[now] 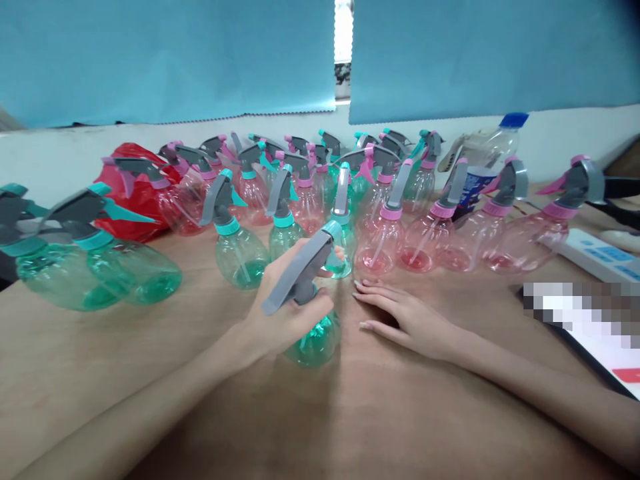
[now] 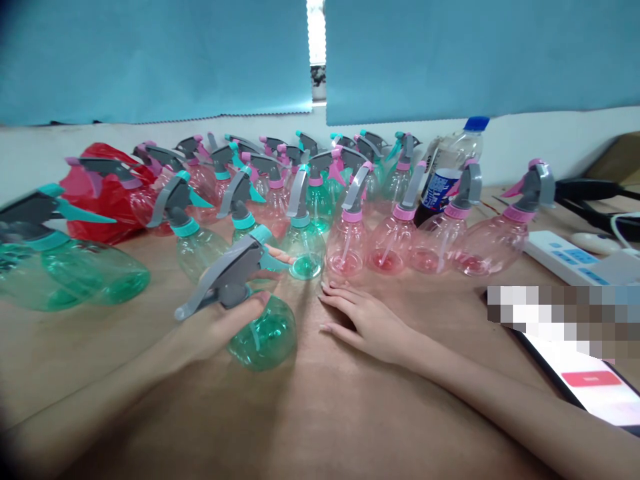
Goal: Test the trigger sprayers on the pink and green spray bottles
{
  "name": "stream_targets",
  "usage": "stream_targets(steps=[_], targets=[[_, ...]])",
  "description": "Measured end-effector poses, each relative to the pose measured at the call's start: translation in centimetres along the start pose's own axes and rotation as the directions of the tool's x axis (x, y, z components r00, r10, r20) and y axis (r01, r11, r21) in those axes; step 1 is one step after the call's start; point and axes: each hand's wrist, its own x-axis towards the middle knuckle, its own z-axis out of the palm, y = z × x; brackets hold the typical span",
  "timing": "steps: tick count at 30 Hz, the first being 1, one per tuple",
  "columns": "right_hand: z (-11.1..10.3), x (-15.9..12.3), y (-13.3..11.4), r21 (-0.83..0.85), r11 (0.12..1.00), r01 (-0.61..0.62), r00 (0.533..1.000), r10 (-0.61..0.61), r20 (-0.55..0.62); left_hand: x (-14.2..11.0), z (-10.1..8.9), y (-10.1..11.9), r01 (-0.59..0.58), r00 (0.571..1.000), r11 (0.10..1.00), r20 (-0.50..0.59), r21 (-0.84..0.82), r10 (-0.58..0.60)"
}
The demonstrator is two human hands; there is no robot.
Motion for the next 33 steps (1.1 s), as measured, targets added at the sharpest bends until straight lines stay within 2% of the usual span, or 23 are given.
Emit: stream_targets(steps=[9, 17, 33], targets=[[-0.1, 0.03, -0.09, 0.017, 1.0, 0.001, 1.0, -0.001, -0.006, -0.38, 0.18, -0.36, -0.011, 1.0, 0.997, -0.021, 0.072, 0.012], [-0.08, 0.05, 0.01, -0.036, 0.999, -0.001, 0.999, 0.002, 0.032, -0.48, 0.61, -0.64, -0.026, 0.999, 0.999, -0.043, 0.041, 0.027], [-0.13, 0.07, -0.05, -0.011, 1.0, 0.0, 1.0, 0.0, 0.029, -0.29, 0.49, -0.66, -0.015, 1.0, 0.997, -0.014, 0.072, 0.016]])
